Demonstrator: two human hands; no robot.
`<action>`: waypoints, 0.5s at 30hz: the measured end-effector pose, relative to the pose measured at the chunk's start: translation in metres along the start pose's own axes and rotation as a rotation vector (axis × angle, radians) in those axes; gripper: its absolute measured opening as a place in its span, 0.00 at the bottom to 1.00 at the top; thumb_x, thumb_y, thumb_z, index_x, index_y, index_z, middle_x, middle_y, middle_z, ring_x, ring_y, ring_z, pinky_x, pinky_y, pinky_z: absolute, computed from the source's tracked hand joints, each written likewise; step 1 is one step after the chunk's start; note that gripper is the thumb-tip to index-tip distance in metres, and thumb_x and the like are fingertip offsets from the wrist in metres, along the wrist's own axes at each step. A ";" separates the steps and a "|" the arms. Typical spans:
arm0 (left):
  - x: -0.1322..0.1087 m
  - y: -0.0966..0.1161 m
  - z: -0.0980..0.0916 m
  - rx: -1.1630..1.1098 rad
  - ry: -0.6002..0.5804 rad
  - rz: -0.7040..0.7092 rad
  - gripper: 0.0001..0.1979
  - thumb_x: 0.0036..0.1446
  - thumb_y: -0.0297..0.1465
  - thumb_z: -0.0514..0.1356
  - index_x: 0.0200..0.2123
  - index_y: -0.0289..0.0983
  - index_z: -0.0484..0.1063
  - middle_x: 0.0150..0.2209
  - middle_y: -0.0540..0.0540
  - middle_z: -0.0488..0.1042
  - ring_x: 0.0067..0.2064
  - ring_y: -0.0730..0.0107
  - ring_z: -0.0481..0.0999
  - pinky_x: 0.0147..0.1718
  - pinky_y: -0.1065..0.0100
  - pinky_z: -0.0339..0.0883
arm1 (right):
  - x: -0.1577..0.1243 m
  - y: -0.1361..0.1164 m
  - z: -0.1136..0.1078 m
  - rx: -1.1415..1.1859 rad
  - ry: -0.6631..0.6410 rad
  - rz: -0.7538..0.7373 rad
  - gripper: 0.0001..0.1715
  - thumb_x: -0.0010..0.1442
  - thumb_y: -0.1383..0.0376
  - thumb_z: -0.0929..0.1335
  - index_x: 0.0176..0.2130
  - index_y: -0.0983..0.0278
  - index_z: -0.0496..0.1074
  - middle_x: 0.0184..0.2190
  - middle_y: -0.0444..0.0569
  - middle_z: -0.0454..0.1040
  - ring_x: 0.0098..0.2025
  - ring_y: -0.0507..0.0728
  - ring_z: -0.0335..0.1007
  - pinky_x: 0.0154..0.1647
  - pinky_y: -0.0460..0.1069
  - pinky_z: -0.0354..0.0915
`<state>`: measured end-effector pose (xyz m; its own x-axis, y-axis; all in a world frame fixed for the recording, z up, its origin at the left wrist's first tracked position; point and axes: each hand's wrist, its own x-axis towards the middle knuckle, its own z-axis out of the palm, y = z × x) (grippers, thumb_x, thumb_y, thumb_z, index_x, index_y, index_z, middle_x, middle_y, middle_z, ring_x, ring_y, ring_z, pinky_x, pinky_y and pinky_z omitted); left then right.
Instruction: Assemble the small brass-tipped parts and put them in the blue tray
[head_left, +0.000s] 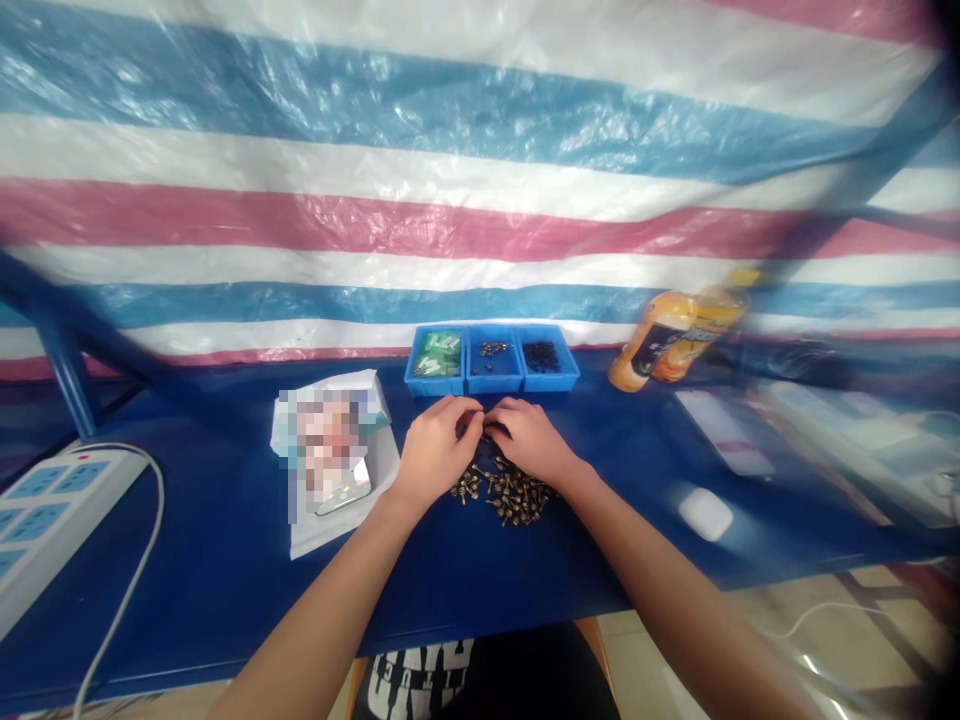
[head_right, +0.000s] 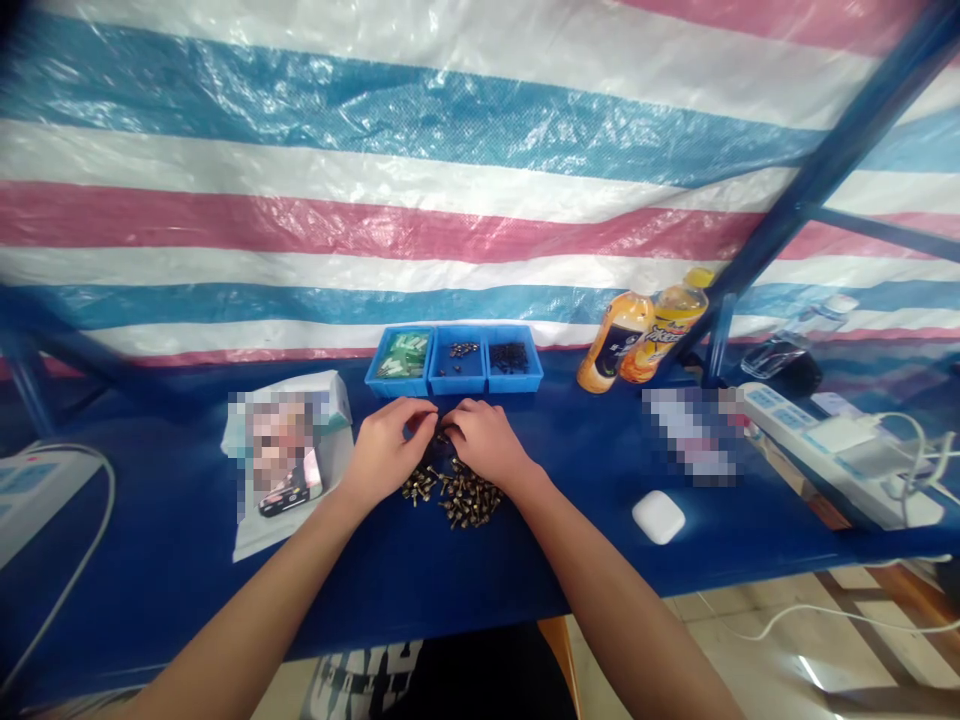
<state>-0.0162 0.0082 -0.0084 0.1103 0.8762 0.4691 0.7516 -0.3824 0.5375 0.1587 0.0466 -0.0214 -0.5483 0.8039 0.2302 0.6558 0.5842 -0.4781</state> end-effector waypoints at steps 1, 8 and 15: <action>-0.001 0.001 0.001 -0.005 -0.006 0.004 0.07 0.64 0.31 0.56 0.42 0.41 0.74 0.38 0.48 0.78 0.38 0.67 0.76 0.41 0.66 0.68 | 0.000 0.001 0.001 0.025 0.016 -0.014 0.13 0.67 0.68 0.64 0.43 0.59 0.79 0.41 0.48 0.76 0.45 0.56 0.71 0.45 0.50 0.60; -0.004 0.005 0.005 -0.028 -0.045 -0.006 0.07 0.65 0.32 0.55 0.40 0.42 0.74 0.36 0.49 0.77 0.36 0.68 0.76 0.39 0.67 0.68 | 0.001 0.008 0.006 0.118 0.070 -0.018 0.14 0.65 0.71 0.64 0.41 0.61 0.79 0.37 0.47 0.76 0.39 0.54 0.72 0.41 0.48 0.63; -0.004 0.003 0.004 -0.055 -0.020 -0.003 0.08 0.65 0.32 0.55 0.41 0.42 0.74 0.38 0.48 0.78 0.36 0.66 0.77 0.40 0.65 0.70 | -0.002 -0.001 -0.004 -0.151 0.100 0.135 0.11 0.65 0.58 0.67 0.41 0.60 0.78 0.38 0.49 0.77 0.43 0.59 0.72 0.45 0.53 0.59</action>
<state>-0.0115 0.0053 -0.0116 0.1219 0.8827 0.4538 0.7148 -0.3953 0.5769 0.1617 0.0448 -0.0185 -0.4009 0.8786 0.2595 0.7942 0.4745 -0.3795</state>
